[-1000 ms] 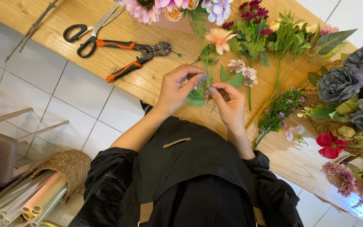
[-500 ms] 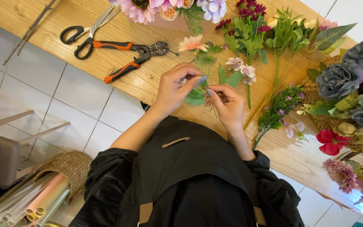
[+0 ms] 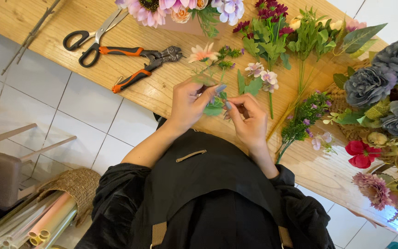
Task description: The person arranges artificial flowers into a basket, using their hands to place stems into the arrangement and moving small flower clusters around the work surface.
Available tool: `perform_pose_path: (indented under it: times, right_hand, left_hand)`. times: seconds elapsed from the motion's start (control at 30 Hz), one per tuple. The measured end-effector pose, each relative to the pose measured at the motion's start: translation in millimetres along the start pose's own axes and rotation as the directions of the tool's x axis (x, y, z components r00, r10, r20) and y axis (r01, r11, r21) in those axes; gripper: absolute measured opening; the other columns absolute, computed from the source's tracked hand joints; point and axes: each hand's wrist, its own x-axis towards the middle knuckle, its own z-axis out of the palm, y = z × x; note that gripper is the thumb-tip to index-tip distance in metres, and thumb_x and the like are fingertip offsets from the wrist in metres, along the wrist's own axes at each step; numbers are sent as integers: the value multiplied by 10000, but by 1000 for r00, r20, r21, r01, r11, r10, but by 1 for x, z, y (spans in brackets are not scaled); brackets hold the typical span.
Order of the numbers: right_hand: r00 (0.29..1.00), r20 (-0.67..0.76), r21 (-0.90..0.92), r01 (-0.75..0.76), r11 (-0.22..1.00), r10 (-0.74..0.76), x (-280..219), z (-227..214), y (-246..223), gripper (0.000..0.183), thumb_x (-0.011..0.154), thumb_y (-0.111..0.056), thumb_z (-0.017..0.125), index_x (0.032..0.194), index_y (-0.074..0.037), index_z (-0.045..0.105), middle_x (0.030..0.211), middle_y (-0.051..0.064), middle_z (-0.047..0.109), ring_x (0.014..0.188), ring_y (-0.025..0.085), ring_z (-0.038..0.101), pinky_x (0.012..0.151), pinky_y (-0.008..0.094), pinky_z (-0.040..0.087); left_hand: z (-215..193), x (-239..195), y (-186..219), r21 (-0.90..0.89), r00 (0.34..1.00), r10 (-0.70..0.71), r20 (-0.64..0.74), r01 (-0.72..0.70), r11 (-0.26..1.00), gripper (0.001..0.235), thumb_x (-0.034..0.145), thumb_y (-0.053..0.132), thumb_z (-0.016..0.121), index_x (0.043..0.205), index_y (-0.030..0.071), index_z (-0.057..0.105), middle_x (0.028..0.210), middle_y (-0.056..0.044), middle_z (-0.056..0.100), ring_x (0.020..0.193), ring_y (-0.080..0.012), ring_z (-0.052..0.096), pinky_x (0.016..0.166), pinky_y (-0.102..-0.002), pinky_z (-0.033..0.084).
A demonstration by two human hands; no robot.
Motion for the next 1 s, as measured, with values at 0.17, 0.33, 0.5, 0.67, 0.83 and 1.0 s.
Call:
perform_pose_path:
  times: [0.17,0.33,0.5,0.67,0.83,1.0]
  right_hand:
    - [1000,-7,-63,16,998,-16,-5,-5,-7,66,956,85,684,1008,97,722,847,186,633,697,245,719,613,348,633]
    - [928,-191,-71,-339,938,320,-22,-38,8,106,1036,-33,621,940,-22,665,812,92,688,724,154,656,742,284,563]
    - [923,-240,388,-193,901,301,8,-44,27,157,1025,-92,640,1134,22,649,952,169,713,844,276,734,819,402,670]
    - [932,-185,469,-196,861,313,7,-40,34,148,1043,-109,610,1153,-10,611,989,174,736,939,341,761,913,460,662]
    - [938,-230,441,-137,887,259,11,-33,47,156,1023,-47,600,1138,57,590,988,284,734,986,360,764,886,485,655]
    - [944,-243,374,-122,919,224,11,-19,43,120,1011,-28,622,1090,57,592,1006,288,723,984,346,755,859,472,659]
  left_hand:
    - [-16,4,20,-29,999,-15,-42,14,1000,157,928,68,761,785,14,727,625,-68,643,539,-139,659,537,-241,535]
    - [-109,32,74,45,765,211,-609,-232,972,236,1054,202,633,926,80,477,861,-140,624,488,-148,453,371,-299,373]
    - [-81,35,9,328,951,-235,-203,292,898,178,1058,62,602,1228,74,652,829,-55,705,569,-108,650,524,-230,565]
    - [-66,25,-54,754,929,-364,-67,287,592,726,996,195,733,1583,74,322,1232,-195,569,738,-242,684,818,-480,499]
    - [-18,9,-17,283,953,-128,274,47,958,237,918,120,774,1142,54,737,997,-134,717,919,-318,724,783,-412,612]
    - [8,0,-4,150,865,-272,422,230,962,251,952,135,737,1202,113,738,1002,-79,754,929,-183,715,844,-313,584]
